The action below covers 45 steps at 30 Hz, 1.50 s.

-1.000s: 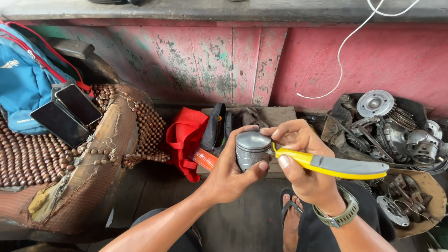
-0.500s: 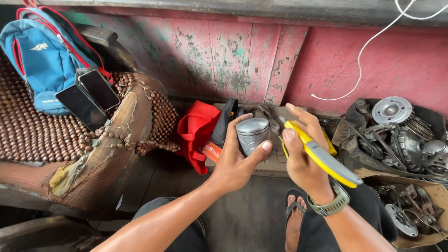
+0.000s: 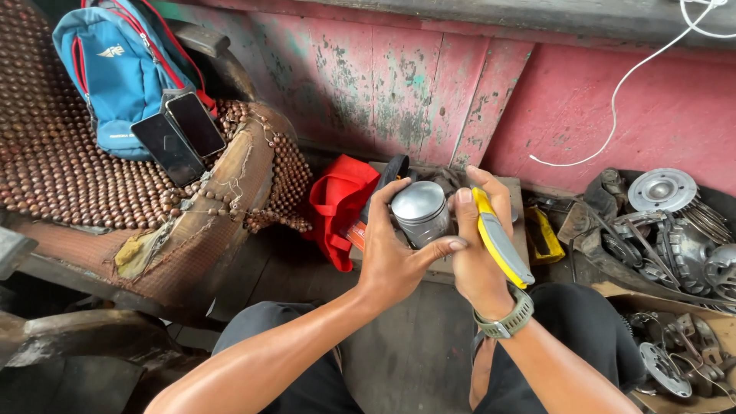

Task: The person holds a metal piston in their left hand and uses a yellow utility knife in their right hand to scrape the top surface and edges. The person rotates the piston to access different areas while scraping.

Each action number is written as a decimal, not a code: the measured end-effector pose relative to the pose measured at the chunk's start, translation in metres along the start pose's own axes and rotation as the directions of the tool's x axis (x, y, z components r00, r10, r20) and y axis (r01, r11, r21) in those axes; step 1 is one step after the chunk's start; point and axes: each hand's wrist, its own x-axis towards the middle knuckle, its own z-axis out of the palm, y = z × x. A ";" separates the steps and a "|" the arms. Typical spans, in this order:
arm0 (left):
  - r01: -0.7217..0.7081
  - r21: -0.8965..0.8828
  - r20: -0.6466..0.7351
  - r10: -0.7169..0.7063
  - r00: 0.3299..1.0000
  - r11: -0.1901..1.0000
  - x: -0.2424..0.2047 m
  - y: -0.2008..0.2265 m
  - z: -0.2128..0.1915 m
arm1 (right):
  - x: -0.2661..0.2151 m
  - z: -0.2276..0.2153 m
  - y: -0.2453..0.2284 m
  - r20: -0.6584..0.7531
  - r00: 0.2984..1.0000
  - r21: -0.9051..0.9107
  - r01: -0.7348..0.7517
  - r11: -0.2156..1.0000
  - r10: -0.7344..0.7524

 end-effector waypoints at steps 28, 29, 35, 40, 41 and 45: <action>0.732 0.603 -0.787 0.085 0.611 0.317 0.191 -0.275 -0.344 | -0.012 -0.017 0.050 0.416 0.738 0.473 -0.674 0.567 0.531; 0.780 0.542 -0.831 0.065 0.552 0.311 0.199 -0.298 -0.357 | -0.011 -0.019 0.054 0.424 0.751 0.470 -0.661 0.585 0.507; 0.893 0.406 -0.911 0.013 0.412 0.193 0.233 -0.354 -0.392 | -0.006 -0.029 0.065 0.436 0.739 0.464 -0.674 0.575 0.514; 0.874 0.405 -0.914 0.082 0.398 0.269 0.237 -0.378 -0.406 | -0.010 -0.033 0.067 0.382 0.742 0.434 -0.670 0.602 0.551; 0.875 0.398 -0.917 0.100 0.385 0.275 0.237 -0.377 -0.405 | -0.011 -0.033 0.066 0.371 0.743 0.405 -0.669 0.623 0.558; 0.878 0.397 -0.917 0.146 0.370 0.267 0.239 -0.384 -0.406 | -0.012 -0.036 0.068 0.359 0.755 0.379 -0.655 0.654 0.549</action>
